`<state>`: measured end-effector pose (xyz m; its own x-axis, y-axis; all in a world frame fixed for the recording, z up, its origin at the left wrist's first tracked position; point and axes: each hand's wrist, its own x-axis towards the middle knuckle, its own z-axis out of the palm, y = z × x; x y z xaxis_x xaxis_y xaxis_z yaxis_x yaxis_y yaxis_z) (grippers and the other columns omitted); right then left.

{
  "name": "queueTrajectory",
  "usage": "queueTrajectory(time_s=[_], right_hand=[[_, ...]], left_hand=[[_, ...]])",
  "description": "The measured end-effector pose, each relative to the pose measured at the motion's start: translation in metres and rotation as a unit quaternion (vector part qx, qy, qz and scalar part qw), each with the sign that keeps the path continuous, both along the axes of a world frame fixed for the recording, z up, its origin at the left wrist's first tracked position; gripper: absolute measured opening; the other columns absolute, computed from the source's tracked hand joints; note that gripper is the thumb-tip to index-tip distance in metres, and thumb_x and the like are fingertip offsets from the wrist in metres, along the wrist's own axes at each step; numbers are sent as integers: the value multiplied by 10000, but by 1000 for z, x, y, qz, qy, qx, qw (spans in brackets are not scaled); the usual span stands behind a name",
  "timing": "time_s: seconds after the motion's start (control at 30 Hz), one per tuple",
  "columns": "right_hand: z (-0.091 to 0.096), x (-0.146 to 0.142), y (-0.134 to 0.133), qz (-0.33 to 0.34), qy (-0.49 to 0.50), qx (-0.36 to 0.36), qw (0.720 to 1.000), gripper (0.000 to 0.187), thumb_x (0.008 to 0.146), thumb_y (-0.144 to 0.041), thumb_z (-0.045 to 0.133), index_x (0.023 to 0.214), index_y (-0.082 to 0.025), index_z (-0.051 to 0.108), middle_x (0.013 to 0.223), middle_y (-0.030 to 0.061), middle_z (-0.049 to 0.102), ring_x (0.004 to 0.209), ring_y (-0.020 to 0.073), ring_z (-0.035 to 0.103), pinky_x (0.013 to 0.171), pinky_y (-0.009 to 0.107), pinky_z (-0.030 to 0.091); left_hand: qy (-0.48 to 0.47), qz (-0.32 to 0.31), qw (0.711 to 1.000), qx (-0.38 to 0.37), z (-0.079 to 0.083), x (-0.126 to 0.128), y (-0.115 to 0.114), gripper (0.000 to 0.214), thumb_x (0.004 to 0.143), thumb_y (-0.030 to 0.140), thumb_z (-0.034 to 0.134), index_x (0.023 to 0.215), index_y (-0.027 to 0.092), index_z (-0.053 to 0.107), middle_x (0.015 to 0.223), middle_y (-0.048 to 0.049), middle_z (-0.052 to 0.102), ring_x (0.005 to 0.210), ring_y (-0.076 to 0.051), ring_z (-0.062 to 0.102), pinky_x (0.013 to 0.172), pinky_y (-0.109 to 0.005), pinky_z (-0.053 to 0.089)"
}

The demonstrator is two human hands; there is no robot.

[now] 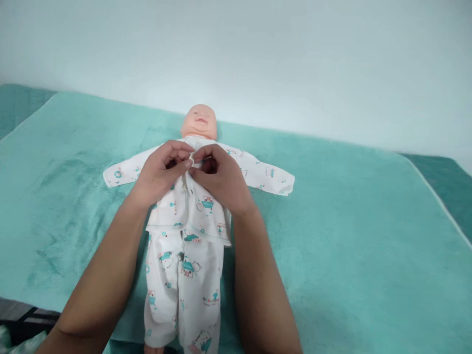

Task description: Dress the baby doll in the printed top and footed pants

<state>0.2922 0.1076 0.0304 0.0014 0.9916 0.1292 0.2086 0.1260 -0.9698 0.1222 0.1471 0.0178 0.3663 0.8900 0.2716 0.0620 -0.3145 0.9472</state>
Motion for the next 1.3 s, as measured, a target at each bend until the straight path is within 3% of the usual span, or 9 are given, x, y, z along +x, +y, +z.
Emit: queueTrajectory(time_s=[0.17,0.33,0.43,0.53,0.7,0.83,1.03,1.3], right_hand=[[1,-1,1,7,28,-7,1000,236,781,-210,760,945,-241,592,762,-51,513,632,96,428,554,256,326],[-1,0,1,14,48,0,999,266,769,-212,781,948,-243,586,807,-48,511,640,90,410,554,256,315],[-2,2,2,18,52,-5,998,267,772,-226,786,956,-245,594,769,-54,485,637,94,402,555,254,313],[-4,2,2,19,52,-8,998,273,771,-237,791,963,-251,598,755,-53,478,636,99,399,552,253,312],[-3,1,3,15,52,-5,999,274,765,-263,789,959,-254,596,827,-35,530,639,98,408,545,253,325],[-3,1,3,16,61,-15,998,244,789,-285,757,953,-258,579,798,-37,524,604,98,401,522,257,324],[-5,2,3,18,71,-21,997,210,800,-257,727,937,-272,568,681,-55,468,567,113,402,521,270,329],[-2,1,3,10,51,-22,998,217,776,-228,731,931,-267,584,682,-48,448,570,113,394,522,273,313]], left_hand=[[-43,2,999,-8,0,1,0,180,883,192,649,1055,237,675,912,3,700,849,-135,624,770,-281,461],[-115,-17,991,-70,-1,-2,2,196,849,219,703,1041,243,672,911,-3,689,714,-114,572,591,-249,403],[-134,-37,986,-92,1,-4,3,168,861,239,693,1028,238,674,881,-6,678,703,-116,571,577,-248,398],[-124,-38,988,-89,3,-3,2,144,875,253,675,1017,235,675,856,-11,669,757,-134,601,615,-255,424],[-67,42,995,-52,3,2,-1,87,898,278,665,977,249,687,814,2,625,750,-137,575,652,-275,433],[-35,67,997,-25,3,4,-2,80,888,292,693,953,246,693,793,11,607,749,-134,561,691,-284,441],[9,69,997,-15,5,5,-3,105,848,243,705,952,231,697,819,15,651,759,-127,573,716,-277,447],[-34,11,998,-46,6,-3,-1,148,872,266,692,1017,232,686,945,-12,701,847,-141,625,742,-277,464]])
